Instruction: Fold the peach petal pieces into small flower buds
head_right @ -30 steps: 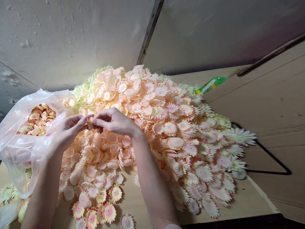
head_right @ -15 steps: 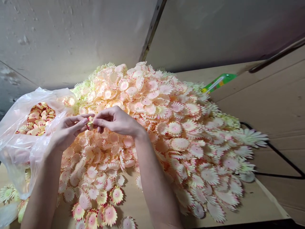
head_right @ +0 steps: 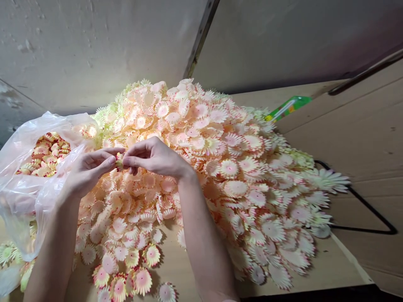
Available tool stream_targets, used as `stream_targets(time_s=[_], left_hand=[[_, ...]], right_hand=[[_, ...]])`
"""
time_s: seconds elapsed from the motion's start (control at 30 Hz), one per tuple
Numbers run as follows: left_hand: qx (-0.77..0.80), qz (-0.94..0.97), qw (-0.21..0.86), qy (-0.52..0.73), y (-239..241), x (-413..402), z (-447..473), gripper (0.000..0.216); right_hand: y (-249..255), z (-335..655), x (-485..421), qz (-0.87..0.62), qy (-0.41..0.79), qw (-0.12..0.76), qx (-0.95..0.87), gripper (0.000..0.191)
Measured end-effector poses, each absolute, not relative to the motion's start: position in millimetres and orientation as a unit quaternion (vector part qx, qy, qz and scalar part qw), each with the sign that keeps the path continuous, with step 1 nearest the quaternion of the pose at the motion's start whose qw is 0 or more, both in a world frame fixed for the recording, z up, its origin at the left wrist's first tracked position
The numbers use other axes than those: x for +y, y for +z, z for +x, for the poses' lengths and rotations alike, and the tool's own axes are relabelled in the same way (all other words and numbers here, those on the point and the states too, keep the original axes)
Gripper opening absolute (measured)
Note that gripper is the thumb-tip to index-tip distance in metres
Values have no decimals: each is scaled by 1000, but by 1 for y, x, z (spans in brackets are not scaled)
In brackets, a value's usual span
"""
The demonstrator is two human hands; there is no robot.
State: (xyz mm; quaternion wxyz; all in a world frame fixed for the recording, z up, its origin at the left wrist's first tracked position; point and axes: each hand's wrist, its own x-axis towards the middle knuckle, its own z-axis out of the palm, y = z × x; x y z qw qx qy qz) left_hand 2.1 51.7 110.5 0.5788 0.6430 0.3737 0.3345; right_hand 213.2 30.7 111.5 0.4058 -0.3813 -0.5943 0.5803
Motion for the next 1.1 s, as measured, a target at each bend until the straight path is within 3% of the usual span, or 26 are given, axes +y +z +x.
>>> stream_targets(time_s=[0.3,1.1], left_hand=[[380,648,559,350,110,51,1,19],[380,681,514,358,110,52,1,22]], right_hand=[[112,214,30,-372,581,395,-606,23],[113,208,30,-408,553,404,-603,30]])
